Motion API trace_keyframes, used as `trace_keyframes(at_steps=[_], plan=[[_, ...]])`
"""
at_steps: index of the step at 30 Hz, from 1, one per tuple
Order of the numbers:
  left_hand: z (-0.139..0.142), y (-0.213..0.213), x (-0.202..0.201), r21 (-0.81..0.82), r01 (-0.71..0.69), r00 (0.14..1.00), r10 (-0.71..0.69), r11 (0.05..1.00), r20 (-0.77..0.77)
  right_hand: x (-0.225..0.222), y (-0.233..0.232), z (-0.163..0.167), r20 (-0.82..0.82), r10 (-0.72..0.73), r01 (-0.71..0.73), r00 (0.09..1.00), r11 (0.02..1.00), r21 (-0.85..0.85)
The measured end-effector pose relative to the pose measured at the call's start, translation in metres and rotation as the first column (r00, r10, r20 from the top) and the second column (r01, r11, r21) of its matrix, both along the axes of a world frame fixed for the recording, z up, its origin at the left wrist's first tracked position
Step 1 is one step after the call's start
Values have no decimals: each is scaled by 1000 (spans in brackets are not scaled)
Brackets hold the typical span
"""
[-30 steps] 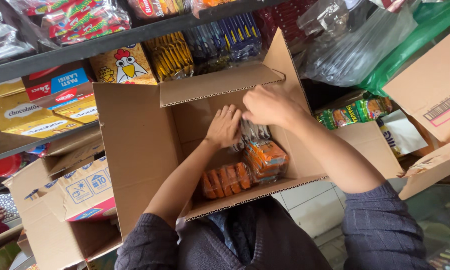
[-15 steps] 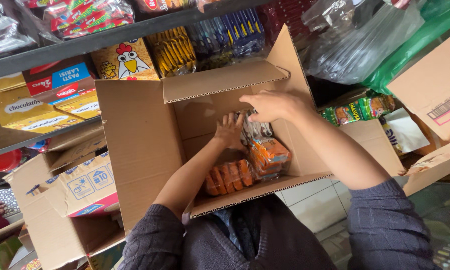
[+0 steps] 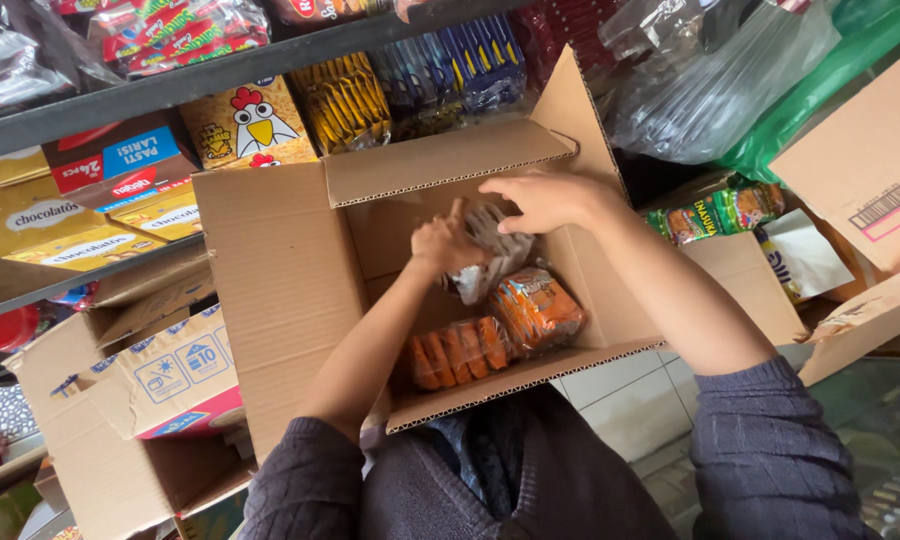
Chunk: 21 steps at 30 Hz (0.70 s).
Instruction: The person unpacks cardboard boxes and places packaged snack items onto store shelves. They handle multiple snack packages, arranging them in rows on the shelves and restocking from the boxes below.
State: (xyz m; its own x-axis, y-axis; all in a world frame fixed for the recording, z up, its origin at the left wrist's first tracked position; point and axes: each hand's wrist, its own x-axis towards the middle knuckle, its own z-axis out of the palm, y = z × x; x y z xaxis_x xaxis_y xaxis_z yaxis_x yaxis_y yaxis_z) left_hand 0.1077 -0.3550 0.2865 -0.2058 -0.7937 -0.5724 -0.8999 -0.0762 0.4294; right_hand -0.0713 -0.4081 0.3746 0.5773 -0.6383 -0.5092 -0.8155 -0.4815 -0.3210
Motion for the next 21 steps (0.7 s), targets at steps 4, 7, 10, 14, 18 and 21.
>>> trace_keyframes(at_steps=[4, 7, 10, 14, 18, 21], plan=[[-8, -13, 29, -57, -191, 959, 174, 980, -222, 11, 5, 16, 66, 83, -86, 994, 995, 45], [-29, -16, 47, 37, -285, 625, 215, 958, -751, 26, 20, 30, 103, 132, -139, 986, 988, 65], [-44, -29, 57, 298, -171, 467, 343, 939, -815, 38, 39, 47, -11, 170, -170, 985, 985, -43], [-42, -33, 65, 464, -58, 444, 439, 884, -781, 52, 55, 68, -165, 151, -181, 975, 966, -185], [-12, -26, 76, 424, -52, 507, 390, 904, -769, 53, 56, 83, -63, 145, -154, 987, 972, -177], [26, -13, 94, 330, -15, 582, 277, 944, -765, 45, 49, 88, 90, 170, -154, 981, 974, -167]])
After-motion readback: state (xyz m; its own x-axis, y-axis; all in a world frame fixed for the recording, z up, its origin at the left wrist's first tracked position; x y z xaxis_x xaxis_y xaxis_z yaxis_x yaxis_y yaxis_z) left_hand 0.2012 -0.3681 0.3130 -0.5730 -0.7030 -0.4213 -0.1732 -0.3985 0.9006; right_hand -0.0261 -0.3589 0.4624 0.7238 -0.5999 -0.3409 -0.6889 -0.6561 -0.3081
